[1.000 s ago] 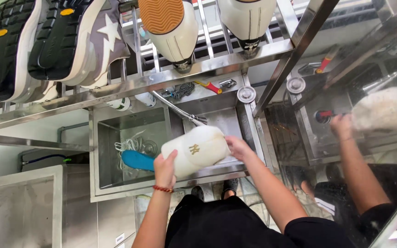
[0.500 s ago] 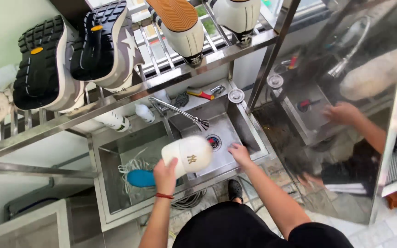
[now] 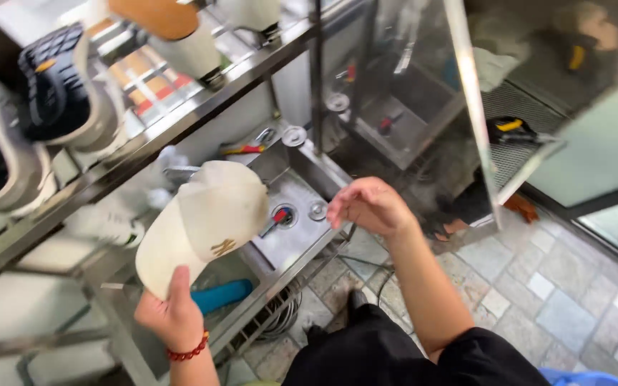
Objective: Hand-washing and vigorously brushing a white baseball cap in a service sink.
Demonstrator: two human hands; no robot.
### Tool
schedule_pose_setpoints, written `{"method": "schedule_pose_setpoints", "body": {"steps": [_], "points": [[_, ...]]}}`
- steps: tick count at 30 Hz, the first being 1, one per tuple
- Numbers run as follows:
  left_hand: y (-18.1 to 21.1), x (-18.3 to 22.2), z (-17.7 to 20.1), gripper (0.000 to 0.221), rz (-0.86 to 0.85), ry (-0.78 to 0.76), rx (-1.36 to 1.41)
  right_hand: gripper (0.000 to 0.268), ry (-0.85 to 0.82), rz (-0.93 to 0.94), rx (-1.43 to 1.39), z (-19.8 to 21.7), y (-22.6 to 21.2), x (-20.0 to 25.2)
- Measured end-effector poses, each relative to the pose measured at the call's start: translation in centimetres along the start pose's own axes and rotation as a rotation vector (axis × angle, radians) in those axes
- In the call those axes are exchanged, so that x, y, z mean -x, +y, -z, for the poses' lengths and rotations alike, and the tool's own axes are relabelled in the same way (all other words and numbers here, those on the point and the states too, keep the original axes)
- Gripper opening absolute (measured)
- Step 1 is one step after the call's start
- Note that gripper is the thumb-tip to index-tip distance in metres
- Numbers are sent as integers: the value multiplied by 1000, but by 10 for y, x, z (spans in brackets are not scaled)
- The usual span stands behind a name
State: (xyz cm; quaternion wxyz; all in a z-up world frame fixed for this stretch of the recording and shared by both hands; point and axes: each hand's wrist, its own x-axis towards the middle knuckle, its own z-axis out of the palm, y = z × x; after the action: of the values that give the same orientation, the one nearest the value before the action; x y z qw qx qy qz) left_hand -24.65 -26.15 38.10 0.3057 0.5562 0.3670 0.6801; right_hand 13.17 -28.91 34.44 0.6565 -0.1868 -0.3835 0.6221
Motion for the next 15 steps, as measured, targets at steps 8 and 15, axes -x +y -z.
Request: {"method": "schedule_pose_setpoints", "body": {"steps": [8, 15], "points": [[-92, 40, -20, 18, -366, -379, -1051, 91, -43, -613, 1534, 22, 136, 92], [-121, 72, -47, 28, -296, -497, -1034, 71, 51, -501, 989, 46, 19, 181]]}}
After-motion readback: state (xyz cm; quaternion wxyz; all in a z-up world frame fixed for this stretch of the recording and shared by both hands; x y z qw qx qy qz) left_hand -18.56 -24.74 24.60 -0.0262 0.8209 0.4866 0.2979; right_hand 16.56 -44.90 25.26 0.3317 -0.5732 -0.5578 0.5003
